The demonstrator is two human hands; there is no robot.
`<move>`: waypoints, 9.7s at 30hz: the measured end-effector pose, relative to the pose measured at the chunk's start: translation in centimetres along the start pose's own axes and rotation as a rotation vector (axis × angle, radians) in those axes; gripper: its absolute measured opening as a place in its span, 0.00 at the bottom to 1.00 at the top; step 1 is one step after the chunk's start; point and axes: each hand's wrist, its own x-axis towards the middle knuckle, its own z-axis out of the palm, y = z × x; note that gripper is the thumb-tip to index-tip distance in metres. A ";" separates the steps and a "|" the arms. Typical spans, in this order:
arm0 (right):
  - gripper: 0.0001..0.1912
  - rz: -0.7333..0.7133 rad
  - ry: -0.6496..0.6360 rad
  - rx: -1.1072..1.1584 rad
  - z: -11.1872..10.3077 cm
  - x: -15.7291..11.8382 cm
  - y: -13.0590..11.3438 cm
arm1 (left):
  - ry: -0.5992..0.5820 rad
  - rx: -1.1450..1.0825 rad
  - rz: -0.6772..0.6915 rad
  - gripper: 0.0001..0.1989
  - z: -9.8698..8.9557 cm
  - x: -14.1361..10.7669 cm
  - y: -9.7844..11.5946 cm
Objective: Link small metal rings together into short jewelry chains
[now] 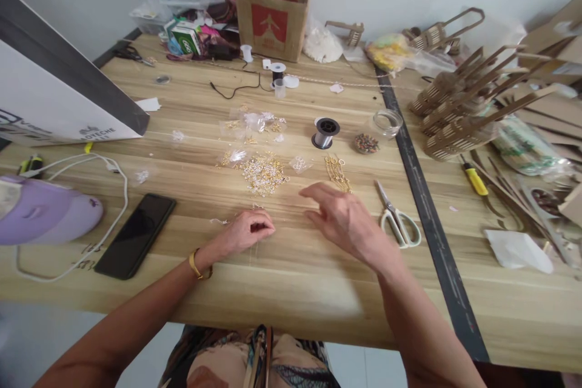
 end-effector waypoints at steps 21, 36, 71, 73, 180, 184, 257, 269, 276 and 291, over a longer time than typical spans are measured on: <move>0.06 0.002 -0.133 0.267 6.9 1.4 -1.5 | 0.004 -0.169 -0.031 0.06 -0.8 -0.3 -0.4; 0.06 -0.009 -0.045 0.374 8.5 0.2 0.0 | 0.015 -0.041 -0.063 0.05 -0.7 -0.1 0.6; 0.08 -0.036 -0.014 0.299 8.9 -0.1 0.3 | 0.016 0.115 0.017 0.05 0.1 -0.5 0.4; 0.07 -0.019 -0.004 0.281 9.0 -0.1 0.4 | 0.018 0.121 0.033 0.05 0.1 -0.5 0.4; 0.07 0.042 -0.205 0.290 7.5 -0.2 0.1 | -0.070 0.202 -0.005 0.05 -0.9 -1.4 2.0; 0.07 0.035 -0.183 0.285 7.5 -0.2 -0.2 | -0.060 0.177 -0.003 0.04 -0.3 -1.3 2.3; 0.08 0.032 -0.138 0.203 6.5 -0.5 -0.1 | 0.021 -0.385 -0.202 0.03 1.4 -0.1 1.0; 0.08 -0.038 -0.160 0.160 5.3 -0.4 0.0 | 0.003 -0.419 -0.205 0.03 1.0 0.0 1.1; 0.06 -0.055 -0.154 0.131 5.0 -0.4 0.0 | 0.017 -0.419 -0.209 0.04 1.1 0.0 1.2; 0.07 -0.234 -0.019 0.160 6.9 -0.3 -0.3 | -0.027 -0.369 -0.179 0.07 1.3 0.0 1.2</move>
